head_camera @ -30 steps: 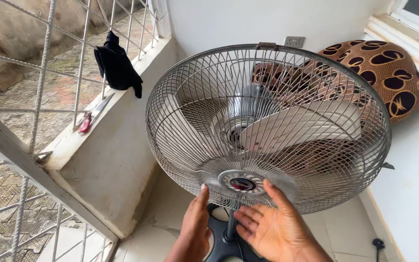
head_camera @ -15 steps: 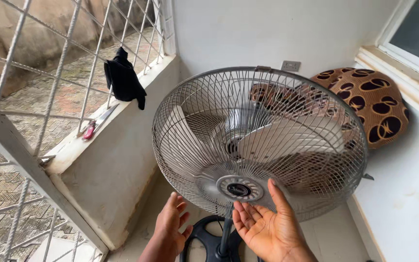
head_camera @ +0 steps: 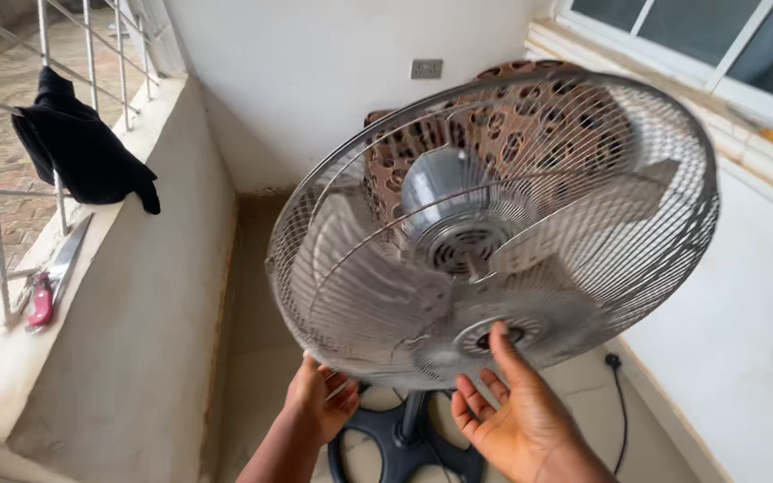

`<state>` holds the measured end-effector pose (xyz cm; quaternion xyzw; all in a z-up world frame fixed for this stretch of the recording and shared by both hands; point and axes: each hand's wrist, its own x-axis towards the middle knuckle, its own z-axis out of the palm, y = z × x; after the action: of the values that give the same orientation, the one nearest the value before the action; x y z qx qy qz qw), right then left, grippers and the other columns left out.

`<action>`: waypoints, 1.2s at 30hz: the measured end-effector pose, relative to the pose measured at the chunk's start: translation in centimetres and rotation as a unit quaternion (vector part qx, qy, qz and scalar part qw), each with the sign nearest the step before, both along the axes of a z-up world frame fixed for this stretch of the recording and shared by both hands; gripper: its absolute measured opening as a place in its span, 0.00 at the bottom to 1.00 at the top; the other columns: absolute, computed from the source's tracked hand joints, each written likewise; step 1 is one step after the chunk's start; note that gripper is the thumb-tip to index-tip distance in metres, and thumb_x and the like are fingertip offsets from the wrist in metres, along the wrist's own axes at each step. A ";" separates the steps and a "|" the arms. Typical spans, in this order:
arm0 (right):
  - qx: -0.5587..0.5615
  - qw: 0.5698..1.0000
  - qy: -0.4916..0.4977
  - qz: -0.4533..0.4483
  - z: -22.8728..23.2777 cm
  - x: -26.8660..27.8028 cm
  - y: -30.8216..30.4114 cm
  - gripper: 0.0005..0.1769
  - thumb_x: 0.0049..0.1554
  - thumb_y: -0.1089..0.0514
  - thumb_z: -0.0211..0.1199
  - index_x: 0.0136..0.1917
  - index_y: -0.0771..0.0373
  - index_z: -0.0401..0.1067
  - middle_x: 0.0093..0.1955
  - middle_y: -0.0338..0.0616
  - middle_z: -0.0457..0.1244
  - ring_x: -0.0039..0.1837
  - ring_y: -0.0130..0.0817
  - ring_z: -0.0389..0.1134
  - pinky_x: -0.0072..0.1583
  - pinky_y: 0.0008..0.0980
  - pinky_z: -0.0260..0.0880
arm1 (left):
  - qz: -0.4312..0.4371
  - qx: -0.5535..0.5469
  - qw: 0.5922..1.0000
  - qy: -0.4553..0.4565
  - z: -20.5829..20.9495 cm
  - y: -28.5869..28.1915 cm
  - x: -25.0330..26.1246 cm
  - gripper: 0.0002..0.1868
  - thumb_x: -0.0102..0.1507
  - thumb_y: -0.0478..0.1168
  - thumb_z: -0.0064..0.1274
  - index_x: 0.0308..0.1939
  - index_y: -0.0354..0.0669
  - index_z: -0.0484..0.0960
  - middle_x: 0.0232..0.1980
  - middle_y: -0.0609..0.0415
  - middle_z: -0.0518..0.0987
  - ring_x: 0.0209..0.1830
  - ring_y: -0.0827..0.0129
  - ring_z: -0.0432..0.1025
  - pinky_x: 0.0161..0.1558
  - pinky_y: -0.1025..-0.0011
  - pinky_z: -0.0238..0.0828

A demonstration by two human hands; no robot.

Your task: The person removes the front grille of a standing electric fan, then uses a knife and scissors to pry and cut a retaining clip on the fan blade hub. The fan remains partially disassembled with the grille set aside and the blade still attached.

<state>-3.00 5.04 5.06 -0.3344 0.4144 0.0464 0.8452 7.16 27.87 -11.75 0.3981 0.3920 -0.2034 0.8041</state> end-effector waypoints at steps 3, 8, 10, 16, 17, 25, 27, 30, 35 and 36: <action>0.028 0.998 0.008 -0.053 -0.5 -0.8 2.6 0.64 0.42 0.32 0.71 0.79 0.52 0.40 0.74 0.51 0.48 0.71 0.48 0.57 0.63 0.48 0.65 | -0.052 -0.045 0.997 -0.020 -2.0 0.5 0.4 0.26 0.70 0.58 0.40 0.58 0.40 0.76 0.57 0.48 0.77 0.54 0.58 0.72 0.56 0.60 0.70; 0.077 0.992 -0.068 -0.072 -1.0 -0.3 5.9 0.71 0.32 0.28 0.72 0.79 0.60 0.47 0.69 0.52 0.50 0.68 0.50 0.58 0.63 0.51 0.69 | -0.144 -0.089 0.986 0.000 -4.9 -0.1 2.1 0.21 0.67 0.51 0.48 0.52 0.37 0.79 0.50 0.46 0.80 0.46 0.57 0.74 0.49 0.61 0.71; 0.075 0.990 -0.060 -0.100 -1.4 -0.5 6.5 0.74 0.32 0.28 0.73 0.80 0.59 0.43 0.70 0.53 0.50 0.69 0.51 0.58 0.64 0.52 0.69 | -0.116 -0.117 0.986 0.038 -5.6 -0.3 2.1 0.23 0.68 0.53 0.49 0.53 0.35 0.77 0.50 0.43 0.78 0.49 0.55 0.74 0.51 0.61 0.72; 0.064 0.991 -0.009 -0.120 -1.8 0.1 6.0 0.69 0.35 0.28 0.71 0.81 0.46 0.42 0.71 0.60 0.48 0.70 0.64 0.56 0.68 0.63 0.64 | -0.085 -0.194 0.972 0.100 -6.1 -1.1 4.3 0.23 0.67 0.51 0.49 0.53 0.33 0.76 0.51 0.43 0.78 0.49 0.54 0.73 0.51 0.58 0.73; 0.063 0.991 -0.017 -0.119 -1.7 0.0 5.8 0.67 0.38 0.29 0.72 0.82 0.42 0.42 0.71 0.59 0.47 0.71 0.65 0.56 0.70 0.67 0.64 | -0.088 -0.202 0.969 0.114 -6.4 -0.9 4.4 0.22 0.68 0.50 0.50 0.53 0.31 0.75 0.51 0.43 0.78 0.48 0.54 0.73 0.51 0.59 0.74; 0.003 0.993 -0.072 -0.091 0.5 -0.1 5.2 0.48 0.39 0.35 0.73 0.69 0.50 0.62 0.65 0.43 0.54 0.67 0.56 0.61 0.69 0.61 0.68 | -0.112 -0.207 0.956 0.174 -8.5 -1.4 5.5 0.19 0.70 0.47 0.44 0.53 0.33 0.77 0.47 0.46 0.80 0.43 0.57 0.74 0.46 0.59 0.72; 0.005 0.994 -0.057 -0.094 0.6 0.4 5.5 0.42 0.41 0.37 0.71 0.67 0.48 0.66 0.65 0.43 0.54 0.66 0.54 0.61 0.69 0.58 0.69 | -0.109 -0.210 0.956 0.171 -9.0 -1.6 6.2 0.19 0.70 0.48 0.44 0.52 0.34 0.77 0.47 0.47 0.80 0.44 0.58 0.73 0.47 0.59 0.72; 0.011 0.993 -0.073 -0.089 0.4 0.5 5.2 0.40 0.43 0.39 0.72 0.66 0.47 0.65 0.65 0.34 0.54 0.65 0.51 0.61 0.70 0.51 0.68 | -0.105 -0.192 0.963 0.159 -9.8 -2.2 6.5 0.19 0.70 0.49 0.44 0.52 0.36 0.77 0.47 0.48 0.80 0.44 0.59 0.73 0.48 0.59 0.70; 0.016 0.993 -0.065 -0.097 -0.2 0.6 5.0 0.38 0.44 0.40 0.72 0.65 0.47 0.66 0.64 0.37 0.54 0.63 0.48 0.58 0.69 0.49 0.68 | -0.101 -0.139 0.976 0.134 -10.7 -1.8 7.5 0.19 0.69 0.51 0.45 0.52 0.40 0.78 0.48 0.51 0.80 0.46 0.60 0.72 0.49 0.59 0.69; 0.014 0.993 -0.063 -0.100 -0.2 0.8 5.1 0.38 0.44 0.38 0.72 0.66 0.46 0.67 0.64 0.38 0.54 0.63 0.47 0.58 0.69 0.49 0.68 | -0.103 -0.130 0.978 0.129 -10.7 -1.6 7.7 0.19 0.69 0.51 0.45 0.51 0.41 0.78 0.48 0.51 0.80 0.46 0.61 0.72 0.49 0.59 0.68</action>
<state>-2.19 10.15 4.90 -0.2821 0.3906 -0.0538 0.8746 14.87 26.23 -22.49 0.2989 0.4197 -0.3839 0.7663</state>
